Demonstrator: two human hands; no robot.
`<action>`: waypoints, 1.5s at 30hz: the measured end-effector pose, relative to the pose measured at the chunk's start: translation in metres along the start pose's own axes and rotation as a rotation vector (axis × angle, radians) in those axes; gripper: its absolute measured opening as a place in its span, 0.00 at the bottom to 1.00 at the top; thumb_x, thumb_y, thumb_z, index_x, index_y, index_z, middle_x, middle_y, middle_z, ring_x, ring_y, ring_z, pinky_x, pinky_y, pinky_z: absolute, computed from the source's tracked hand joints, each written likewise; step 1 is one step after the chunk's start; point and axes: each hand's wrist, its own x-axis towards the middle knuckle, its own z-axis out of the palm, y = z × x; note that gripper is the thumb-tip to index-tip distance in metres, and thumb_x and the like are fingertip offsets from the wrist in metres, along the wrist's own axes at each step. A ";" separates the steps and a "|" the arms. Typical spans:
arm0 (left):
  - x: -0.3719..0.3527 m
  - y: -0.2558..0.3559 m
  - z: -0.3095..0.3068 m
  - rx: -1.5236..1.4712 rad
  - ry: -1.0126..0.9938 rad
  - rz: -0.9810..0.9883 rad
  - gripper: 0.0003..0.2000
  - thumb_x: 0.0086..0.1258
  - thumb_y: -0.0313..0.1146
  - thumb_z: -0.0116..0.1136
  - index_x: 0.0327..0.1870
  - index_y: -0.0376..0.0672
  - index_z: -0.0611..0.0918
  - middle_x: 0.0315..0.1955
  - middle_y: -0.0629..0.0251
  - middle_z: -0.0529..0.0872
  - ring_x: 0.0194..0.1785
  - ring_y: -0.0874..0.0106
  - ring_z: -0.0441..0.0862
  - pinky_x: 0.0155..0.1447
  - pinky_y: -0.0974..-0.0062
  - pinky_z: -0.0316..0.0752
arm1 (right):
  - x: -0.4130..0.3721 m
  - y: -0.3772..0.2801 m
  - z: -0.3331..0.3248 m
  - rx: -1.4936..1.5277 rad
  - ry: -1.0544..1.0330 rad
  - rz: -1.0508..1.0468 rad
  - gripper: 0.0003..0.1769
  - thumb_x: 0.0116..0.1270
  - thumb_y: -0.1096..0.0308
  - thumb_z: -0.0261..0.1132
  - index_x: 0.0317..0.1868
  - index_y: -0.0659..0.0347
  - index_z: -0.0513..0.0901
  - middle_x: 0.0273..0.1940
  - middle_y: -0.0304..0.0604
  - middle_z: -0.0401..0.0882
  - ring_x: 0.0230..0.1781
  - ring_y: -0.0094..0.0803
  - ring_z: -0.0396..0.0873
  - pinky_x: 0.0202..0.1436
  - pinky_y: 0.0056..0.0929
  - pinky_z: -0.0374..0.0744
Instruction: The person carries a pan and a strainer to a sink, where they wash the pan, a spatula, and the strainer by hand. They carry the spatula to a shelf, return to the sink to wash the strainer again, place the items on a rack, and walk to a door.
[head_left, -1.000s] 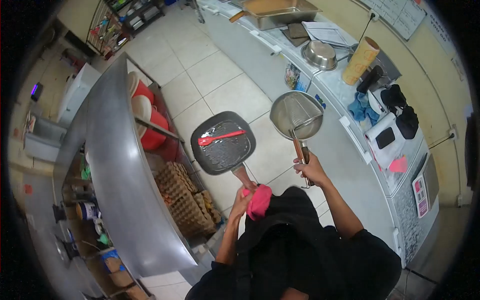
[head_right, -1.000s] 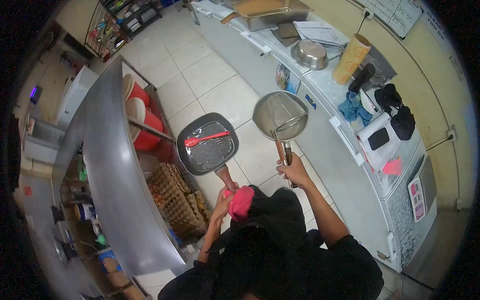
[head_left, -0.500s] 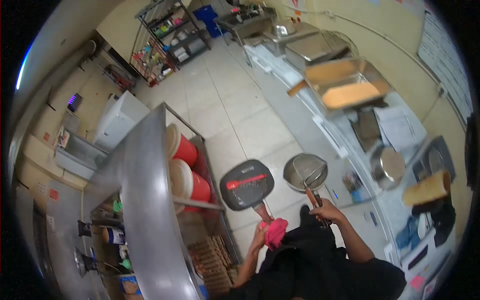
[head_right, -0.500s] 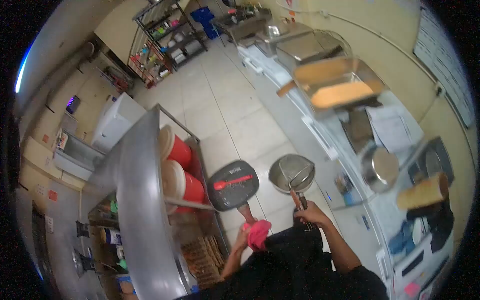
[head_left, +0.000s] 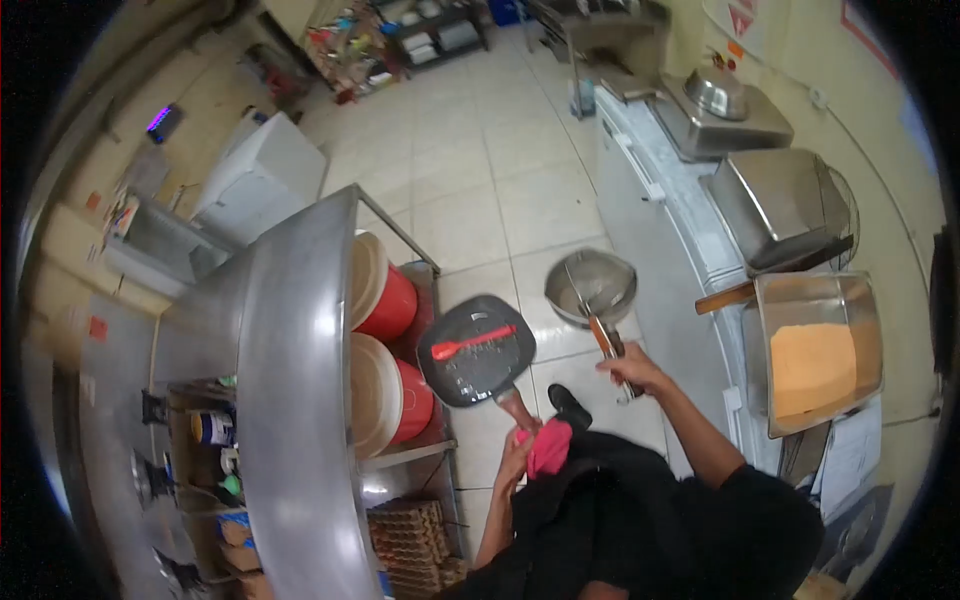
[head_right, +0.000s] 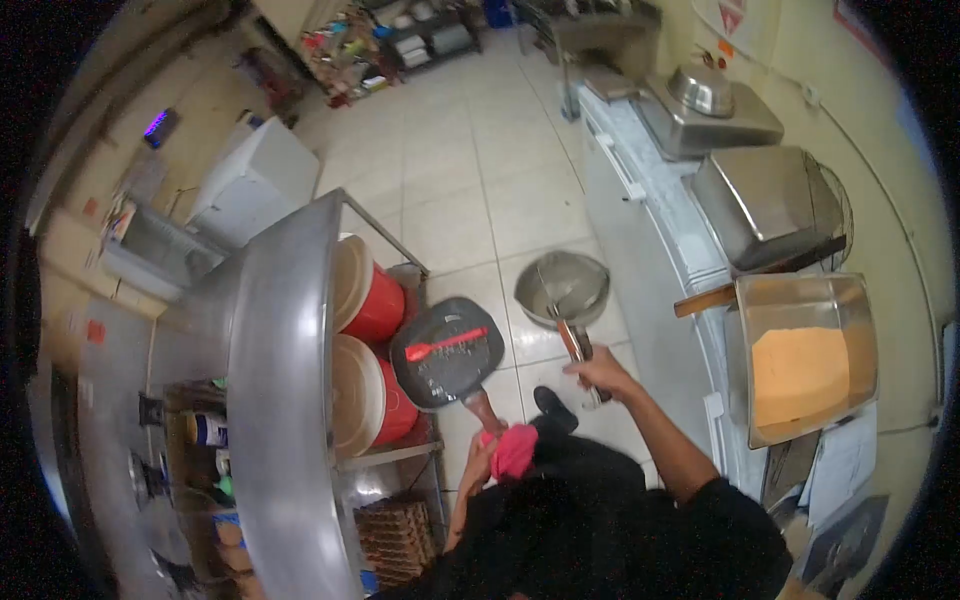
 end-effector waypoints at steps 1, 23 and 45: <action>0.023 0.022 -0.001 -0.025 -0.011 0.000 0.17 0.66 0.38 0.57 0.50 0.37 0.74 0.39 0.66 0.79 0.44 0.75 0.77 0.52 0.75 0.72 | 0.017 -0.015 -0.001 0.021 0.011 0.012 0.15 0.52 0.67 0.68 0.31 0.62 0.70 0.19 0.37 0.69 0.16 0.23 0.71 0.19 0.23 0.70; 0.613 0.309 0.024 -0.142 -0.203 0.043 0.23 0.63 0.47 0.59 0.50 0.37 0.73 0.38 0.68 0.77 0.43 0.77 0.75 0.49 0.78 0.71 | 0.510 -0.305 -0.209 -0.232 0.182 -0.201 0.21 0.46 0.68 0.69 0.37 0.68 0.68 0.26 0.43 0.71 0.19 0.29 0.73 0.26 0.29 0.74; 1.231 0.648 0.003 0.146 -0.434 -0.058 0.13 0.65 0.32 0.54 0.48 0.37 0.74 0.38 0.68 0.79 0.42 0.77 0.76 0.48 0.78 0.73 | 0.988 -0.619 -0.367 0.037 0.436 -0.029 0.21 0.49 0.66 0.69 0.38 0.68 0.70 0.23 0.38 0.70 0.16 0.24 0.68 0.20 0.25 0.67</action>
